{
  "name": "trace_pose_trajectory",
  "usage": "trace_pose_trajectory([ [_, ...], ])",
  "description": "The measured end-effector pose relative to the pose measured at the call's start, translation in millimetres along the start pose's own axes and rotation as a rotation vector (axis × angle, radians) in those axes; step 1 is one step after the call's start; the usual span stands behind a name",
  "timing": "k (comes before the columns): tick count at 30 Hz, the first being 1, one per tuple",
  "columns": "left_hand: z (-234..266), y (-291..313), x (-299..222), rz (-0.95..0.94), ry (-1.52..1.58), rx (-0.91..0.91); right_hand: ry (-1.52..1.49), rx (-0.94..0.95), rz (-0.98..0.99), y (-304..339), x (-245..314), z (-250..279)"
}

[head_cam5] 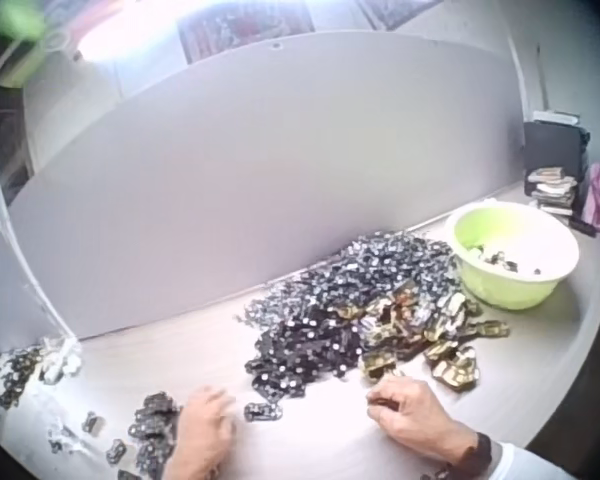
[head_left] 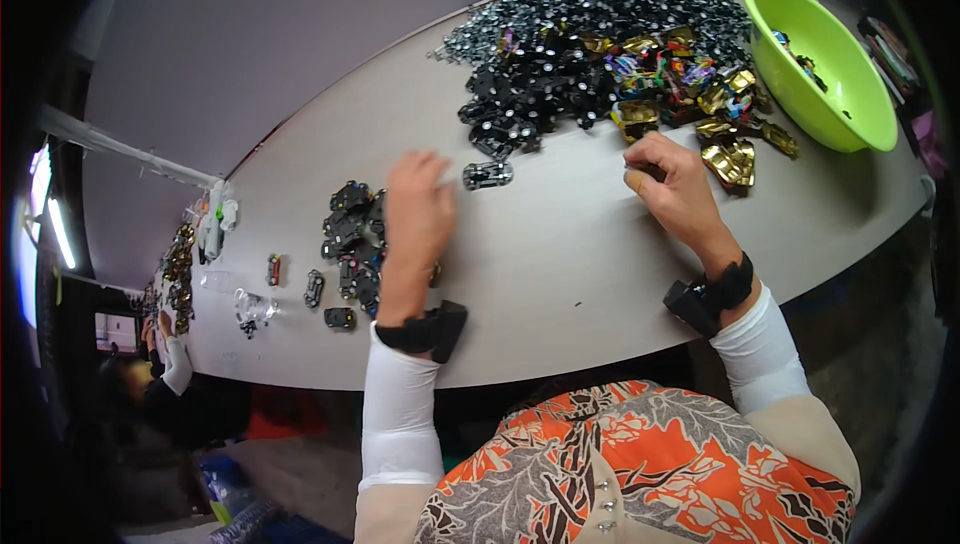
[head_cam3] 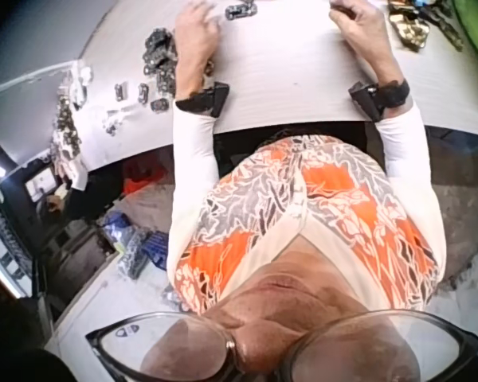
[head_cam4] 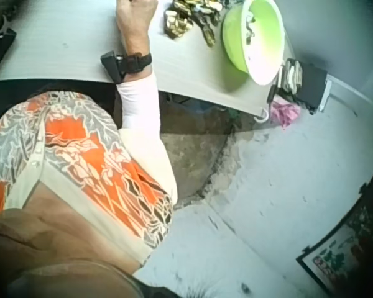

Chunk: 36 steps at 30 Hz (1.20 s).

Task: The person assembles miniature toy cars by hand at a table. They pick up black chassis and colorful car bodies, fit the bodies onto the chassis, and place the completed units into a pile. The process is repeated continuously with various car colors.

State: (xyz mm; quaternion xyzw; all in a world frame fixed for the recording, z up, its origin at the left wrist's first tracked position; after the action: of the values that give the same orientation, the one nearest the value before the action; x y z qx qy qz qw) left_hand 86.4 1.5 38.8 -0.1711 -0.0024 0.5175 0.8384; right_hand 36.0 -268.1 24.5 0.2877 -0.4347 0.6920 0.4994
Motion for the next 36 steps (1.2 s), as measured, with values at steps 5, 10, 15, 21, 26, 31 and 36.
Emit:
trace_pose_trajectory([
  [5,-45.9,-17.0,-32.2,0.083,0.060,0.220,0.084,-0.327,-0.138,-1.0,-36.6,52.3],
  [10,-49.1,-8.2,-60.4,0.078,0.207,0.150,0.389,-0.191,-0.117,-1.9,-39.7,46.8],
  [15,-81.5,15.9,-64.5,0.369,1.356,0.295,0.559,-0.018,-0.166,-2.7,-42.9,22.2],
  [21,-89.1,19.9,-83.5,0.485,1.889,0.340,-0.007,0.275,-0.028,-1.6,-7.6,-25.4],
  [26,-93.7,17.9,-75.7,0.381,1.800,0.320,0.052,0.387,0.136,6.1,21.2,-52.0],
  [31,-91.8,16.8,-70.4,0.388,1.856,0.276,-0.609,0.168,-0.086,1.1,-8.9,-27.6],
  [36,-98.1,19.1,-75.6,0.478,2.002,0.315,-0.274,0.295,0.150,7.1,24.5,-38.2],
])
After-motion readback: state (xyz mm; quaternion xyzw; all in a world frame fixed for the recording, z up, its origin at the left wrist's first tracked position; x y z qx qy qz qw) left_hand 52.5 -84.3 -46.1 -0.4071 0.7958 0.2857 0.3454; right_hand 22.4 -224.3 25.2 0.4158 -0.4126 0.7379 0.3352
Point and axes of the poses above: each hand's wrist, its own y-axis away from the middle knuckle, its own z-axis out of the back of the hand, x = y × z, the point moved 8 cm from there along -y, towards the middle knuckle, and after that the axes turned 11 degrees about x, right-handed, at the moved point
